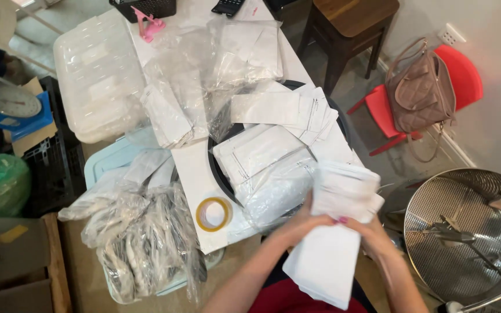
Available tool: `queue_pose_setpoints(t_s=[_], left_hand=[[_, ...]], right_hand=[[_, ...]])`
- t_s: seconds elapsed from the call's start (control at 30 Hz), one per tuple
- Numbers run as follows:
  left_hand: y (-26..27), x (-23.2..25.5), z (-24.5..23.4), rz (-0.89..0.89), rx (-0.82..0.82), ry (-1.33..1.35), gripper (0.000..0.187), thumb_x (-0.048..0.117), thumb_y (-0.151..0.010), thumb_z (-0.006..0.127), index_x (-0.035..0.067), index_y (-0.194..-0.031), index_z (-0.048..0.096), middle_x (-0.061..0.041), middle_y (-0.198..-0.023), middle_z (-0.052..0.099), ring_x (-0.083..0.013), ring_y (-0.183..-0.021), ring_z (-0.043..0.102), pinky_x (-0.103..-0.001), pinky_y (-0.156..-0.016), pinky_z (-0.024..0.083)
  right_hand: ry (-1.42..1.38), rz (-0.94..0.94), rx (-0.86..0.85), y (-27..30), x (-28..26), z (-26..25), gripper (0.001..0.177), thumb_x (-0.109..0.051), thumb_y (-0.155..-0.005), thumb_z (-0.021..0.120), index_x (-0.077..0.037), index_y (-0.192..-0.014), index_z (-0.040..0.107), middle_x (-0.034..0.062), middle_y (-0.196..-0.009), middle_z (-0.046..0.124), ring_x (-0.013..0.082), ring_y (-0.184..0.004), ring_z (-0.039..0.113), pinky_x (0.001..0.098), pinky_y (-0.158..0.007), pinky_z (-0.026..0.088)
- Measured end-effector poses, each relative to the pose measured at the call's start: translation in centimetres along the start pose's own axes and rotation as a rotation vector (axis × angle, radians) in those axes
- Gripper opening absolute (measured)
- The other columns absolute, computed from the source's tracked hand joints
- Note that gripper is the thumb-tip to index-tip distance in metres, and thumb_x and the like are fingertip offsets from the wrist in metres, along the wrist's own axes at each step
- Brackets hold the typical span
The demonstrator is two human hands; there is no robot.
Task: Sorting and stacking white padded envelopes on a table
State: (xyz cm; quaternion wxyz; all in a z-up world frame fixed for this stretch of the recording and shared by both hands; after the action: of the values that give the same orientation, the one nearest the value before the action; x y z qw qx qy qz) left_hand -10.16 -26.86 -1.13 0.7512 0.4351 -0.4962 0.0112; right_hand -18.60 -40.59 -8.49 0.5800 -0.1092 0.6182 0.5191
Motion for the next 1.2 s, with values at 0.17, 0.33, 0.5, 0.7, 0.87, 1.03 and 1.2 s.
queue_pose_setpoints(t_s=[0.17,0.33,0.5,0.7,0.87,1.03,1.2], left_hand=[[-1.7,2.1,6.0,0.176,-0.177,0.230,0.116,0.050,-0.069,0.071,0.010,-0.158,0.007,-0.018,-0.157,0.030,-0.0301,-0.138,0.041,-0.044,-0.114,0.038],[0.5,-1.8,1.6,0.430,0.297,-0.076,0.079,0.041,-0.086,0.071,0.020,-0.152,0.033,-0.009,-0.129,0.050,-0.0258,-0.114,0.057,-0.040,-0.102,0.049],[-3.4,-10.7,-1.7,0.228,0.685,-1.005,0.091,0.033,-0.079,0.081,0.019,-0.151,0.029,-0.012,-0.131,0.032,-0.0376,-0.124,0.035,-0.058,-0.099,0.037],[-3.2,-10.2,-7.2,0.404,0.838,-0.448,0.015,0.012,-0.100,0.050,0.006,-0.101,0.064,-0.023,-0.082,0.067,-0.0482,-0.086,0.066,-0.054,-0.076,0.052],[-3.2,-4.2,-10.7,0.355,0.771,-0.460,0.020,0.035,-0.100,0.055,0.025,-0.100,0.072,-0.010,-0.067,0.069,-0.0358,-0.076,0.071,-0.045,-0.072,0.054],[-0.8,2.8,-8.9,0.317,0.625,-0.624,0.025,0.042,-0.091,0.062,0.024,-0.087,0.078,-0.015,-0.073,0.072,-0.0418,-0.085,0.071,-0.048,-0.079,0.056],[-0.9,3.8,-12.2,0.459,0.713,-0.484,0.030,0.031,-0.097,0.058,0.023,-0.082,0.082,-0.009,-0.066,0.072,-0.0269,-0.061,0.068,-0.038,-0.064,0.055]], right_hand=[[-0.172,0.135,-0.022,-3.4,6.5,-11.6,0.061,0.004,-0.069,0.068,0.006,-0.129,0.056,0.0272,-0.116,0.067,0.0424,-0.098,0.066,0.0553,-0.085,0.055],[-0.216,0.310,0.125,-4.8,11.7,-21.4,0.045,-0.026,-0.072,0.072,-0.010,-0.113,0.061,0.0137,-0.083,0.066,0.0316,-0.067,0.064,0.0469,-0.058,0.053],[-0.169,0.344,-0.013,-5.0,19.2,-22.6,0.046,-0.021,-0.070,0.074,-0.008,-0.113,0.065,0.0154,-0.086,0.068,0.0323,-0.071,0.066,0.0477,-0.062,0.055],[-0.120,0.327,-0.160,-9.4,22.3,-17.7,0.047,-0.015,-0.068,0.077,-0.005,-0.113,0.068,0.0175,-0.090,0.071,0.0331,-0.075,0.069,0.0487,-0.066,0.057],[-0.077,0.325,-0.301,-13.9,26.3,-12.8,0.048,-0.010,-0.066,0.079,-0.003,-0.113,0.071,0.0193,-0.093,0.073,0.0339,-0.079,0.072,0.0496,-0.070,0.058],[-0.037,0.308,-0.437,-16.4,27.5,-8.8,0.049,-0.005,-0.064,0.081,-0.001,-0.113,0.074,0.0210,-0.097,0.075,0.0346,-0.083,0.074,0.0505,-0.073,0.060],[-0.061,0.398,-0.434,-5.7,14.2,2.6,0.048,-0.016,-0.073,0.084,-0.002,-0.118,0.071,0.0206,-0.093,0.076,0.0337,-0.076,0.077,0.0480,-0.066,0.063]])
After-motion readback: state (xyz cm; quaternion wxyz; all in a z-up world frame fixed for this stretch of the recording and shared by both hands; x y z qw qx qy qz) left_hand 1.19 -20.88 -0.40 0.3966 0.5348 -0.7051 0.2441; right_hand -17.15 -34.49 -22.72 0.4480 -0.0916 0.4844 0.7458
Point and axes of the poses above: each hand's wrist, its own y-axis away from the middle knuckle, its own z-axis out of the palm, x = y × z, the point moved 8 cm from there along -y, towards the middle knuckle
